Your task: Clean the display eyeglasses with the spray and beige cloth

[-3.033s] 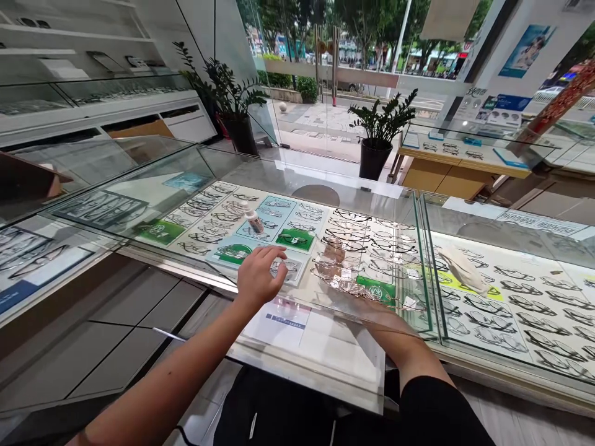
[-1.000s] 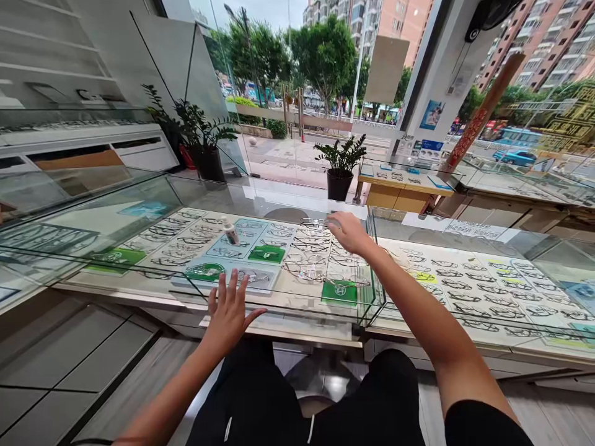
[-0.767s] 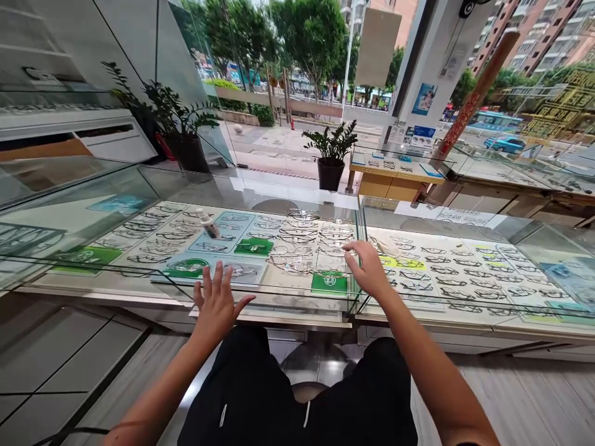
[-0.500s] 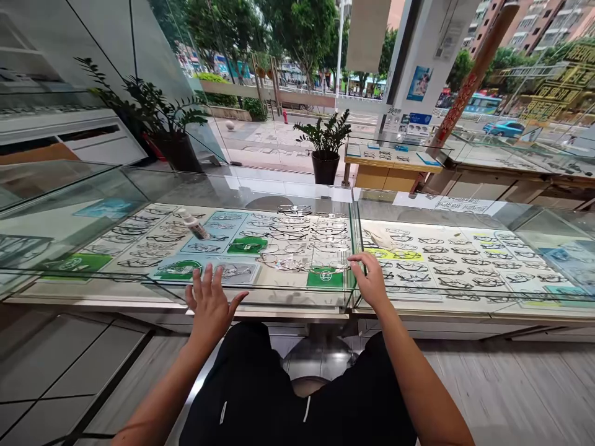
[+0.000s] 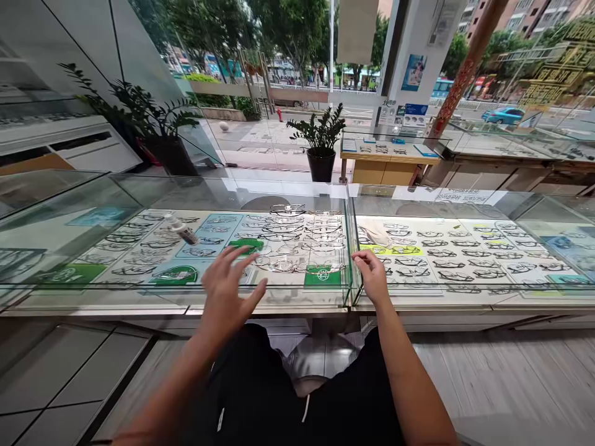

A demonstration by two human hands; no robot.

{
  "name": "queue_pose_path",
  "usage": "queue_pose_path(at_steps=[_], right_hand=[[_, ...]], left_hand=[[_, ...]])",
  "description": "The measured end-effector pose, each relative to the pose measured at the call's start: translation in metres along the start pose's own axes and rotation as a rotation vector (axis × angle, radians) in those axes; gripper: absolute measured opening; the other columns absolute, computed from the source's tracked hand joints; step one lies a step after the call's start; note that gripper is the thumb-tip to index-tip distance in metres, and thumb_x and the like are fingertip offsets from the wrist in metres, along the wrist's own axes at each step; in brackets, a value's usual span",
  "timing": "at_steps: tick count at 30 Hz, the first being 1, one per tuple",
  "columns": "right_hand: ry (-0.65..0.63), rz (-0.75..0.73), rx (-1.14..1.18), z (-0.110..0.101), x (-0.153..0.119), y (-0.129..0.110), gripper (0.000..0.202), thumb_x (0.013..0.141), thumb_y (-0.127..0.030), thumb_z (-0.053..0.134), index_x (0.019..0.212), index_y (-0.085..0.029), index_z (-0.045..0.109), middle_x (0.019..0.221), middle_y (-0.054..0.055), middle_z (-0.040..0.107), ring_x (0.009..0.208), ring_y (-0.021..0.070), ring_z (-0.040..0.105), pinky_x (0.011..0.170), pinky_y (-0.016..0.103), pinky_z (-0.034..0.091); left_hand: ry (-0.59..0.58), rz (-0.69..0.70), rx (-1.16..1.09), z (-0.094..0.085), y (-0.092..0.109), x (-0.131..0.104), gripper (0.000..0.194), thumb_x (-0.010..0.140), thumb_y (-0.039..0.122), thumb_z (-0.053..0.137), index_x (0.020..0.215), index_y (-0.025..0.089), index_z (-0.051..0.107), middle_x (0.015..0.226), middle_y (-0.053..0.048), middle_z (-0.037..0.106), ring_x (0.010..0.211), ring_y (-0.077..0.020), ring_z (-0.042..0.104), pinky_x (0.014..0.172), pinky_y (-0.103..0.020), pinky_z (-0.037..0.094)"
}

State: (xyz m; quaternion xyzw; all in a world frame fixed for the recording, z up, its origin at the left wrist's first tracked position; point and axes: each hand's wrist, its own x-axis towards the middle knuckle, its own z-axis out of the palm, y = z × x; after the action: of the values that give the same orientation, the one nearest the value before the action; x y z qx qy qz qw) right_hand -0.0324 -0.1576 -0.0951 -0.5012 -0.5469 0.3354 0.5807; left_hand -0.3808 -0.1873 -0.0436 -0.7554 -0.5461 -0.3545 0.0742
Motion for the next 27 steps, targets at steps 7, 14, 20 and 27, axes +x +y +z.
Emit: queue_pose_path(at_steps=[7,14,20,27], right_hand=[[0.058,0.002,0.039,-0.001,-0.002,-0.003,0.020,0.096,-0.042,0.065,0.095,-0.025,0.076,0.099,0.005,0.069,0.100,0.0259,0.063,0.093,0.040,0.049],[0.058,-0.015,-0.019,0.000,-0.001,-0.006,0.023,0.096,-0.044,0.064,0.093,-0.024,0.075,0.097,0.006,0.070,0.098,0.0258,0.065,0.093,0.040,0.050],[0.089,0.011,0.020,0.000,0.001,0.002,0.023,0.095,-0.045,0.064,0.092,-0.024,0.074,0.097,0.007,0.071,0.097,0.0258,0.066,0.091,0.040,0.053],[0.172,-0.010,0.141,0.014,0.032,-0.025,0.020,0.093,-0.042,0.068,0.087,-0.023,0.072,0.083,0.003,0.066,0.081,0.0216,0.060,0.078,0.035,0.052]], left_hand=[[-0.696,0.272,0.075,0.036,0.075,0.112,0.020,0.092,0.035,0.075,0.103,0.022,0.085,0.107,-0.012,0.076,0.111,-0.0335,0.066,0.095,-0.044,0.050],[-0.938,0.216,-0.034,0.068,0.077,0.141,0.009,0.077,0.034,0.083,0.078,0.025,0.085,0.089,-0.009,0.080,0.090,-0.0293,0.073,0.076,-0.034,0.049],[-0.997,0.210,-0.297,0.070,0.063,0.149,0.011,0.074,0.037,0.082,0.071,0.027,0.084,0.075,-0.003,0.077,0.073,-0.0230,0.069,0.062,-0.029,0.041],[-0.862,0.021,-0.964,0.044,0.030,0.180,0.031,0.081,0.053,0.083,0.083,0.021,0.084,0.088,-0.007,0.079,0.080,-0.0216,0.070,0.073,-0.032,0.052]])
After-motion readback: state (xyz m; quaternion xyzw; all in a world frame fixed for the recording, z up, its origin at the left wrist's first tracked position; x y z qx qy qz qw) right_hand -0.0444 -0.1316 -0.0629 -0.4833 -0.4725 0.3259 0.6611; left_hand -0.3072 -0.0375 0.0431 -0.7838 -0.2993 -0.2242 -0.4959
